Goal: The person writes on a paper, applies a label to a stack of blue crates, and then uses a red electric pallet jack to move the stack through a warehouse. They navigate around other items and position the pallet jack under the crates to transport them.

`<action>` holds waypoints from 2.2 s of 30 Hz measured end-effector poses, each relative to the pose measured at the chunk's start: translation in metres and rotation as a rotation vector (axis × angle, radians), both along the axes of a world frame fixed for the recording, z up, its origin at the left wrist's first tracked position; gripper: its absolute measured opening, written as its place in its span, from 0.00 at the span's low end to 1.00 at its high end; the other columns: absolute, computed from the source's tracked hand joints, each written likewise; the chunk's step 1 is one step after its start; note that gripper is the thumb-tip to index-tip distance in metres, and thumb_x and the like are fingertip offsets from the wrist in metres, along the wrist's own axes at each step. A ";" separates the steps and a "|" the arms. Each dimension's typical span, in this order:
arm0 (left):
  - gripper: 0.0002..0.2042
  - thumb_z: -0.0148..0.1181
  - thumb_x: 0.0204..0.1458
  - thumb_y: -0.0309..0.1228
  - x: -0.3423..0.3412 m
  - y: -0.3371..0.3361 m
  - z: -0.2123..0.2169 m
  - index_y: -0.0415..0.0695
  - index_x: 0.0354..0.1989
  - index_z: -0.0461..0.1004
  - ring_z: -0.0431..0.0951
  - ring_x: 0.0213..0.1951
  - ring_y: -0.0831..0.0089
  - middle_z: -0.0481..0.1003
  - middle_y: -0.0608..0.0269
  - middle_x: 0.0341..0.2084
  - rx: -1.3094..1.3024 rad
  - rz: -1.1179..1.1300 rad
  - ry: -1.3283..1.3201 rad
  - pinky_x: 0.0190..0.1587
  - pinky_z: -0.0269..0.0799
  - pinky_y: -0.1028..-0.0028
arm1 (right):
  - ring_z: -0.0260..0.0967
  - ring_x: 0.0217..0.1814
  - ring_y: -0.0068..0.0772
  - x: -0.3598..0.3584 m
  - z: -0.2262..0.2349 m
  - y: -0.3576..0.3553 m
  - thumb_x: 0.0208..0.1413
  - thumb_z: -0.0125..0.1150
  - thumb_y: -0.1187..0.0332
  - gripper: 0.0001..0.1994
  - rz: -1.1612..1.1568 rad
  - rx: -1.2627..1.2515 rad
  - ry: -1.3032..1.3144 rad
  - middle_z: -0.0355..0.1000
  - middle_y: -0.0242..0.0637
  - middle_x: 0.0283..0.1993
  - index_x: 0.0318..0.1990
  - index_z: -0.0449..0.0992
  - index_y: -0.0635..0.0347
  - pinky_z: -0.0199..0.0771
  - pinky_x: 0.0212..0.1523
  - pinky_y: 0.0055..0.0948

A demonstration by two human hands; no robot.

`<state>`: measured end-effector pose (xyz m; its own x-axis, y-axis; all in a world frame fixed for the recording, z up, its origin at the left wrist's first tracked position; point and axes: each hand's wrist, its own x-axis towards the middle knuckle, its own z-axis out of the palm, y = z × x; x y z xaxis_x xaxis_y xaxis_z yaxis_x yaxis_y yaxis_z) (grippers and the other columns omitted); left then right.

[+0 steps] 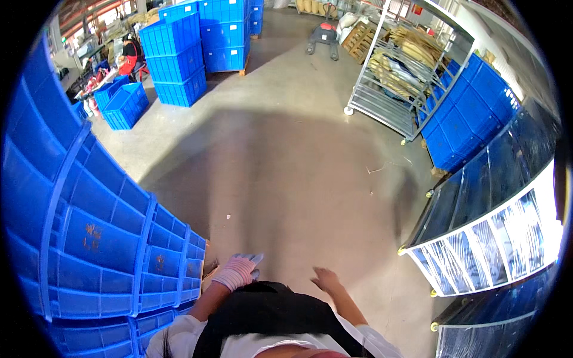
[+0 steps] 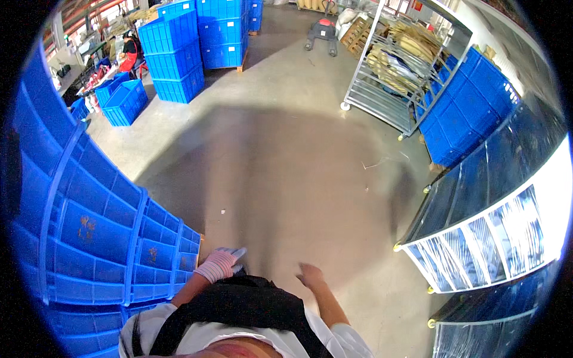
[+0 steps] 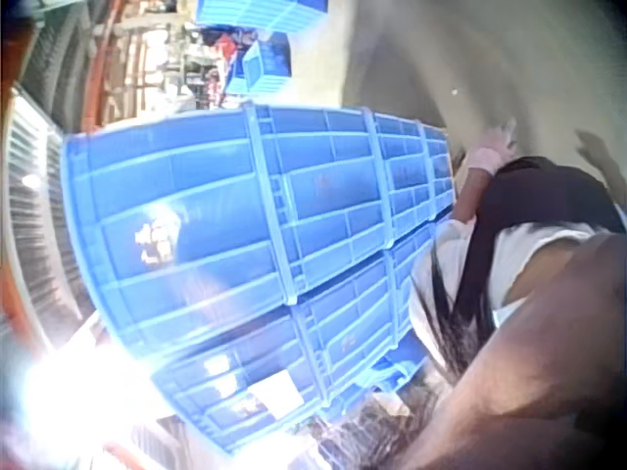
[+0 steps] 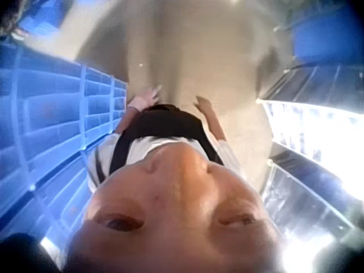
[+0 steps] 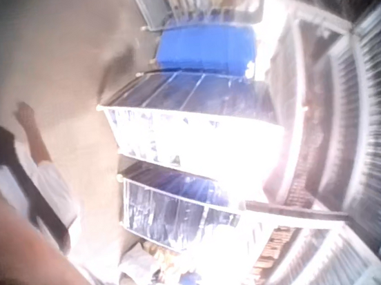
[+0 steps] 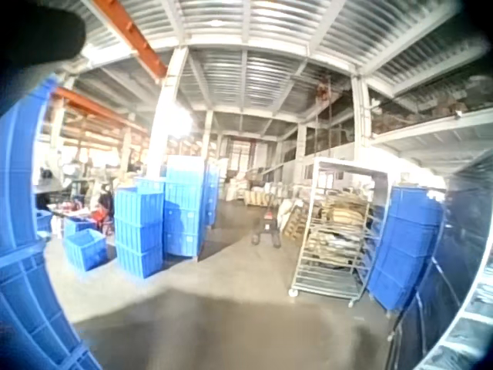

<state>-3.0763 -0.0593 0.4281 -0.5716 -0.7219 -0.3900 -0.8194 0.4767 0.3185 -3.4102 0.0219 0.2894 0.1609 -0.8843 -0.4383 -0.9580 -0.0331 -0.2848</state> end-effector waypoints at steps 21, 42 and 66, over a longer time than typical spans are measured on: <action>0.21 0.49 0.50 0.38 0.033 -0.546 -0.038 0.49 0.54 0.65 0.76 0.35 0.53 0.76 0.52 0.31 -0.222 0.228 0.099 0.38 0.70 0.56 | 0.70 0.36 0.34 -0.133 -0.139 -0.500 0.53 0.54 0.58 0.14 -0.527 0.544 -0.165 0.73 0.36 0.35 0.42 0.73 0.57 0.69 0.34 0.35; 0.23 0.49 0.54 0.44 0.054 -0.608 -0.305 0.47 0.57 0.65 0.65 0.57 0.59 0.67 0.61 0.56 0.943 1.457 -0.152 0.59 0.60 0.66 | 0.63 0.31 0.21 0.015 -0.073 -1.349 0.58 0.53 0.66 0.13 -0.368 0.155 -0.763 0.68 0.27 0.36 0.50 0.68 0.53 0.63 0.28 0.20; 0.18 0.38 0.60 0.28 0.070 -1.692 -0.257 0.40 0.57 0.63 0.70 0.48 0.71 0.70 0.60 0.51 0.467 1.176 0.919 0.49 0.65 0.74 | 0.52 0.12 0.24 -0.176 -0.176 -1.593 0.52 0.52 0.64 0.13 -1.048 0.607 -0.840 0.54 0.26 0.15 0.17 0.61 0.47 0.53 0.11 0.25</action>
<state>-3.0060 -1.7511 0.1713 0.0467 -0.8366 -0.5459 -0.0957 -0.5477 0.8312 -3.5860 -1.5710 0.1137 -0.0341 -0.4736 -0.8801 -0.0191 0.8807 -0.4732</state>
